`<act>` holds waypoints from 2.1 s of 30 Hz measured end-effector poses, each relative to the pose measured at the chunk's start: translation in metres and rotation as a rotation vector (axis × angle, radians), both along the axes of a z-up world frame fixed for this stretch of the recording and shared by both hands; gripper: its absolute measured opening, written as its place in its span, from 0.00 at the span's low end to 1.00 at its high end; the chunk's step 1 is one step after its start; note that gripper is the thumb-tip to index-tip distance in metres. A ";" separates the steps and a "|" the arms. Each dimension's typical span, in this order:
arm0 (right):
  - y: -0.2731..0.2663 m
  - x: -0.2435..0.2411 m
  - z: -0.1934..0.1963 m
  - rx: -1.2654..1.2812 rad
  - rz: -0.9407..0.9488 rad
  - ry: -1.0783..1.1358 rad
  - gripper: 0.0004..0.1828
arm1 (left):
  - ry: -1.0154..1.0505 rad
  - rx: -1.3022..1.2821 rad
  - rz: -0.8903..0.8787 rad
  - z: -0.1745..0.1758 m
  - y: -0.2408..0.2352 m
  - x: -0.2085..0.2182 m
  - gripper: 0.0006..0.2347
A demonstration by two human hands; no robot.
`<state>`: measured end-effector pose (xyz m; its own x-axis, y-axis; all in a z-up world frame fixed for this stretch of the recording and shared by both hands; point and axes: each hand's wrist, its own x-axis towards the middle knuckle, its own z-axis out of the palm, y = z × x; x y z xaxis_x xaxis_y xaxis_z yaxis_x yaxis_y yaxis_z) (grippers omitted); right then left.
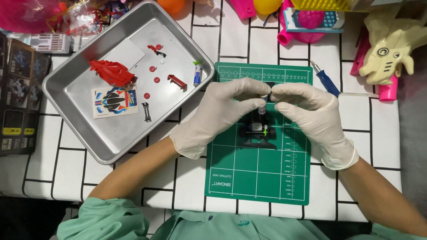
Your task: Assembling a toy racing car by installing batteries into the chassis and attaching the outer body shell.
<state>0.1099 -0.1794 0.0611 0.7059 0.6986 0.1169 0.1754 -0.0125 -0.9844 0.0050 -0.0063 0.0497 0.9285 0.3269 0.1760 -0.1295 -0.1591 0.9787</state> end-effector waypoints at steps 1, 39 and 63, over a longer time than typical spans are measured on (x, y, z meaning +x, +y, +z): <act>-0.001 0.002 0.001 -0.003 -0.003 0.003 0.18 | 0.003 -0.003 -0.003 -0.002 -0.002 0.001 0.14; -0.004 -0.003 -0.007 -0.141 0.160 -0.894 0.06 | 0.040 0.659 0.015 -0.054 0.014 -0.013 0.32; -0.005 0.000 -0.008 -0.238 0.305 -0.939 0.07 | 0.014 0.677 0.036 -0.062 0.016 -0.008 0.32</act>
